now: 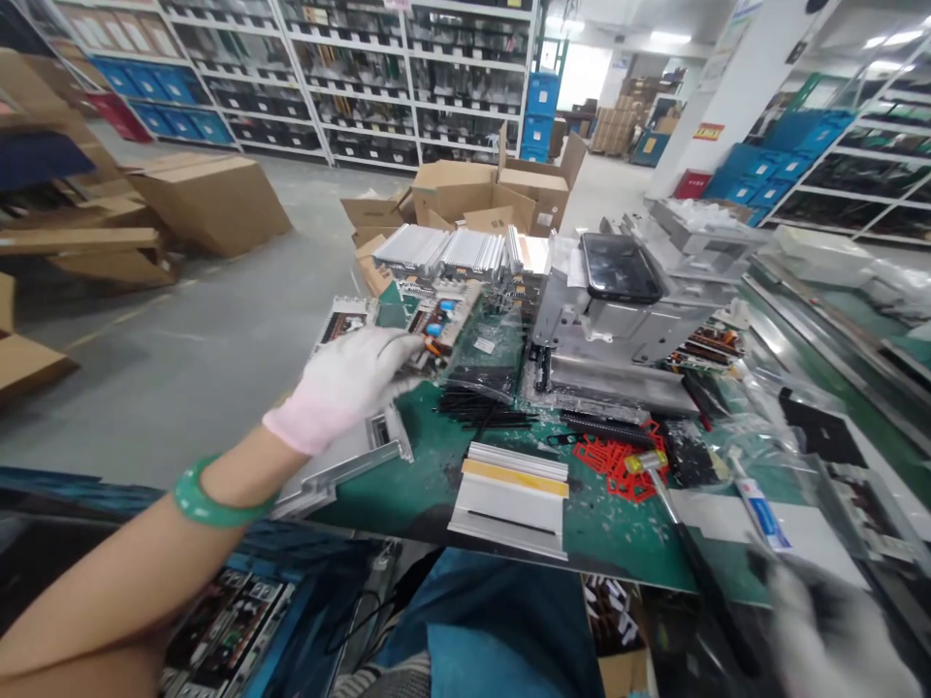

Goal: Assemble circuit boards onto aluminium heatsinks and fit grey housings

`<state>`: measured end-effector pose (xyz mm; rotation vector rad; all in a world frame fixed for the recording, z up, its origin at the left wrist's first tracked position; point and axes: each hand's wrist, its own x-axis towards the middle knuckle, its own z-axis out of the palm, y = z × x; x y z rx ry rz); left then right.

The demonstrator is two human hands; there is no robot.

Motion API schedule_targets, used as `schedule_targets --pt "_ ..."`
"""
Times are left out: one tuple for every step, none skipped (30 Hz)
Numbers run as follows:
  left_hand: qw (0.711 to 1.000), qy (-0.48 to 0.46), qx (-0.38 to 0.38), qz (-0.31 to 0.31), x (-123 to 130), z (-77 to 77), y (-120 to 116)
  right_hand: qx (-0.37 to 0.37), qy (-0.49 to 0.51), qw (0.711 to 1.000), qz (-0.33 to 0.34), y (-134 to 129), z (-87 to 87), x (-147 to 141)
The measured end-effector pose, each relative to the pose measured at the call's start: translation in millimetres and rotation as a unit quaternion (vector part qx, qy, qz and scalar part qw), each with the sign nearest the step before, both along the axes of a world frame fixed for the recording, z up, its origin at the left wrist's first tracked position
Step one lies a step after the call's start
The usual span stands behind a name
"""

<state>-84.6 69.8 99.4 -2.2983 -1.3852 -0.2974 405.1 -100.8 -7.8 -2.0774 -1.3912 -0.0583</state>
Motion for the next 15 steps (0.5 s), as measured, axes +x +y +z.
schedule_targets --pt "0.999 -0.046 0.008 -0.016 7 -4.3 -14 0.01 -0.017 1.0 0.006 3 7.5 -24" --pt "0.996 -0.087 0.006 -0.033 17 -9.9 -29 0.042 -0.02 0.998 0.04 7 14.5 -48" --pt "0.991 -0.125 -0.003 -0.052 28 -16.8 -42 0.079 -0.009 0.993 0.091 10 20.9 -73" --pt "0.984 -0.16 -0.026 -0.071 40 -24.9 -54 0.11 0.016 0.98 0.164 14 26.5 -96" --pt "0.974 -0.202 -0.048 -0.089 53 -33.8 -65 0.131 0.041 0.958 0.25 19 31.3 -117" --pt "0.96 -0.248 -0.075 -0.103 65 -43.2 -73 0.143 0.069 0.932 0.326 23 35.1 -135" --pt "0.943 -0.296 -0.108 -0.11 77 -52.7 -80 0.146 0.093 0.911 0.374 26 37.9 -149" --pt "0.922 -0.343 -0.139 -0.11 88 -61.9 -85 0.145 0.105 0.895 0.409 29 39.4 -160" --pt "0.901 -0.386 -0.169 -0.106 98 -70.3 -89 0.14 0.109 0.887 0.427 32 39.8 -167" --pt "0.878 -0.424 -0.198 -0.097 105 -77.6 -92 0.135 0.105 0.886 0.432 33 39.1 -172" --pt "0.855 -0.458 -0.225 -0.087 112 -83.6 -94 0.13 0.096 0.889 0.429 34 37.4 -175" --pt "0.833 -0.487 -0.25 -0.08 117 -88.4 -95 0.125 0.086 0.894 0.423 35 34.9 -176" --pt "0.812 -0.511 -0.273 -0.075 121 -91.9 -96 0.122 0.077 0.898 0.415 35 32.1 -177" --pt "0.793 -0.528 -0.295 -0.072 124 -94.3 -97 0.119 0.071 0.903 0.407 35 29.0 -177" --pt "0.78 -0.536 -0.315 -0.069 126 -95.7 -97 0.117 0.067 0.907 0.4 34 26.0 -177"
